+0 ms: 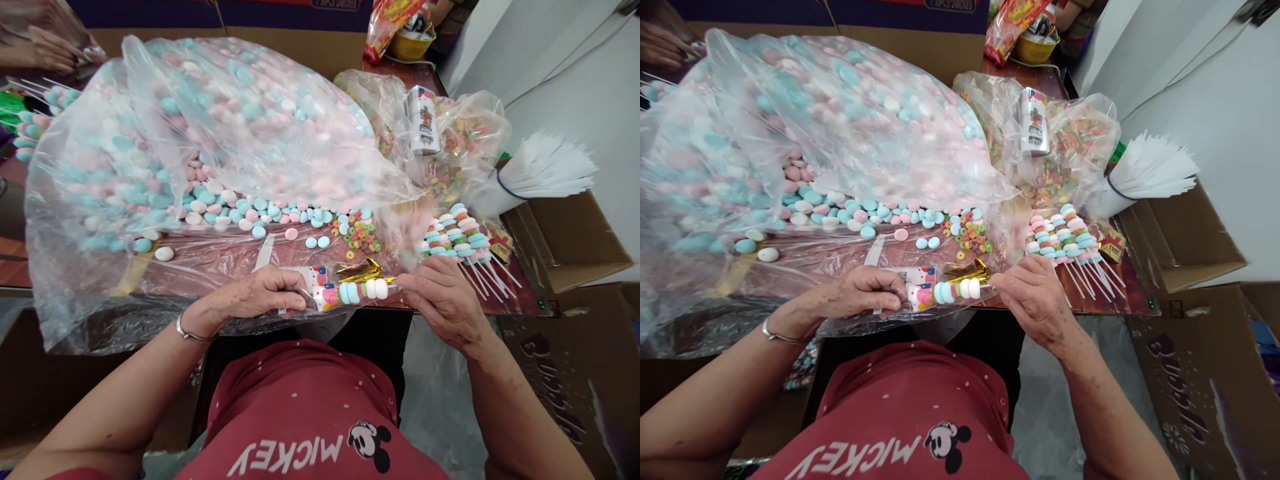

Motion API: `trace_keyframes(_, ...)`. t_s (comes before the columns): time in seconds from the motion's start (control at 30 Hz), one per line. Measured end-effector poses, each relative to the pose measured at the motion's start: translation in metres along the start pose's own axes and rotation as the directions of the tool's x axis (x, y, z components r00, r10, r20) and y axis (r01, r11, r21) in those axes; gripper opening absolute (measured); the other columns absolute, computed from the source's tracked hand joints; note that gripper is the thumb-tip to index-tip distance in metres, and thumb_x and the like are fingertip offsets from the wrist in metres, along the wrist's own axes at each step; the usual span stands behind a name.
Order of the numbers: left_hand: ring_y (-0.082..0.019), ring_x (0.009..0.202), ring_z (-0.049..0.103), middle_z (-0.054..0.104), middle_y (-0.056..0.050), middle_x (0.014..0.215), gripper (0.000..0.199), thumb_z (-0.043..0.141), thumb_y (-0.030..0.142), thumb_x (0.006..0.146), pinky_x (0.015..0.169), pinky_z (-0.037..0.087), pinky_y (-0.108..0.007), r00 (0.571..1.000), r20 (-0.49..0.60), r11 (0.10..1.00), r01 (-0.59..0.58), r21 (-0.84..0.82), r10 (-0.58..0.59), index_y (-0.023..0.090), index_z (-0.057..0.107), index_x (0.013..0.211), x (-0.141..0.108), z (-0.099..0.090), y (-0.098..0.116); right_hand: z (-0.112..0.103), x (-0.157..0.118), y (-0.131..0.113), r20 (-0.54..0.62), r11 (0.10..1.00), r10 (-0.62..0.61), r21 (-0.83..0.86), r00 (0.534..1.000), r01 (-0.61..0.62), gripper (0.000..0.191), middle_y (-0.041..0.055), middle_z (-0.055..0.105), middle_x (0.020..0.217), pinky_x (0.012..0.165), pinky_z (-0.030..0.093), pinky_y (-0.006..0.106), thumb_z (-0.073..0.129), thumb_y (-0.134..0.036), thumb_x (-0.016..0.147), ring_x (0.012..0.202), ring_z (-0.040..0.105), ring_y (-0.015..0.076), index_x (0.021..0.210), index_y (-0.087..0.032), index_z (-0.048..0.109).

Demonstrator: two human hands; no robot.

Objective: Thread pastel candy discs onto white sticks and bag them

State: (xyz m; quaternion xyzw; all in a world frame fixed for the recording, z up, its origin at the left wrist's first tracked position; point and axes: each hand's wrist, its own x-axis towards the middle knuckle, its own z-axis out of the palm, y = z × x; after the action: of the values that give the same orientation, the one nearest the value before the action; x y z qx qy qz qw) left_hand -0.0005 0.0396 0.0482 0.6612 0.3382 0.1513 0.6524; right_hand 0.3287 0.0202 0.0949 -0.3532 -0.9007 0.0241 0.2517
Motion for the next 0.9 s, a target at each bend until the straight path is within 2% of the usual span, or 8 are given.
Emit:
trace_keyframes(0.13,-0.011,0.063,0.052,0.062,0.0,0.071,0.019,0.064,0.033,0.086,0.057,0.041,-0.019,0.998,0.057,0.99,-0.034,0.135,0.027,0.015,0.071,0.087,0.001,0.0,0.0,0.009,0.001,-0.007,0.034,0.999,0.016,0.049,0.999,-0.017,0.018,-0.0008,0.067,0.073,0.08,0.042,0.036,0.052,-0.018,0.094,0.072,0.056,0.0164,0.096,-0.025,0.068)
trace_keyframes(0.3,-0.013,0.068,0.053,0.064,0.0,0.077,0.022,0.061,0.037,0.09,0.061,0.04,-0.02,0.993,0.113,0.965,-0.073,0.252,0.046,0.018,0.07,0.099,0.001,0.004,0.005,0.02,0.001,-0.012,-0.019,0.998,0.058,0.035,0.998,-0.057,0.02,-0.0011,0.064,0.07,0.086,0.041,0.037,0.048,-0.018,0.095,0.071,0.055,0.0162,0.091,-0.024,0.067)
trace_keyframes(0.4,-0.013,0.069,0.053,0.063,0.0,0.08,0.026,0.059,0.037,0.092,0.062,0.041,-0.021,0.992,0.111,0.965,-0.086,0.248,0.059,0.019,0.065,0.109,0.001,0.009,0.009,0.019,0.002,-0.011,-0.021,0.996,0.084,0.028,0.996,-0.083,0.021,-0.0006,0.063,0.07,0.083,0.042,0.036,0.046,-0.018,0.096,0.069,0.055,0.0161,0.091,-0.023,0.065)
trace_keyframes(0.5,-0.013,0.067,0.05,0.061,0.0,0.079,0.03,0.06,0.037,0.091,0.06,0.039,-0.021,0.992,0.081,0.948,-0.114,0.298,0.094,0.018,0.062,0.113,0.001,0.013,0.011,0.017,0.004,-0.011,0.043,0.995,0.085,0.047,0.995,-0.087,0.02,-0.0002,0.063,0.07,0.075,0.041,0.033,0.046,-0.019,0.097,0.069,0.054,0.0159,0.087,-0.021,0.063)
trace_keyframes(0.63,-0.015,0.071,0.053,0.063,-0.002,0.087,0.029,0.059,0.033,0.092,0.064,0.039,-0.023,0.991,-0.002,0.87,-0.114,0.48,0.131,0.019,0.06,0.116,-0.002,0.018,0.01,0.016,0.005,-0.011,0.131,0.988,0.11,0.098,0.985,-0.124,0.022,-0.001,0.064,0.07,0.07,0.039,0.03,0.046,-0.019,0.096,0.067,0.054,0.0142,0.081,-0.021,0.062)
trace_keyframes(0.7,-0.016,0.076,0.057,0.065,-0.003,0.092,0.029,0.057,0.03,0.093,0.068,0.041,-0.024,0.985,-0.04,0.826,-0.121,0.551,0.17,0.021,0.059,0.12,-0.004,0.02,0.007,0.015,0.005,-0.013,0.156,0.992,0.091,0.078,0.984,-0.104,0.023,-0.0015,0.063,0.068,0.071,0.039,0.03,0.047,-0.017,0.096,0.065,0.053,0.0136,0.078,-0.021,0.061)
trace_keyframes(0.8,-0.018,0.082,0.06,0.066,-0.006,0.097,0.033,0.056,0.029,0.093,0.073,0.045,-0.027,0.964,-0.044,0.769,-0.181,0.613,0.262,0.022,0.055,0.126,-0.004,0.024,0.001,0.015,0.008,-0.018,0.13,1.0,0.026,0.001,0.991,-0.026,0.025,-0.0012,0.061,0.066,0.075,0.038,0.032,0.047,-0.017,0.095,0.066,0.051,0.0147,0.077,-0.021,0.063)
trace_keyframes(0.9,-0.021,0.085,0.064,0.068,-0.009,0.1,0.037,0.055,0.027,0.094,0.075,0.049,-0.03,0.946,-0.038,0.702,-0.213,0.679,0.323,0.019,0.05,0.129,-0.001,0.028,-0.001,0.019,0.013,-0.028,0.055,0.998,-0.017,-0.061,0.998,0.02,0.022,-0.0002,0.062,0.067,0.081,0.038,0.035,0.048,-0.017,0.094,0.069,0.049,0.0165,0.081,-0.022,0.065)
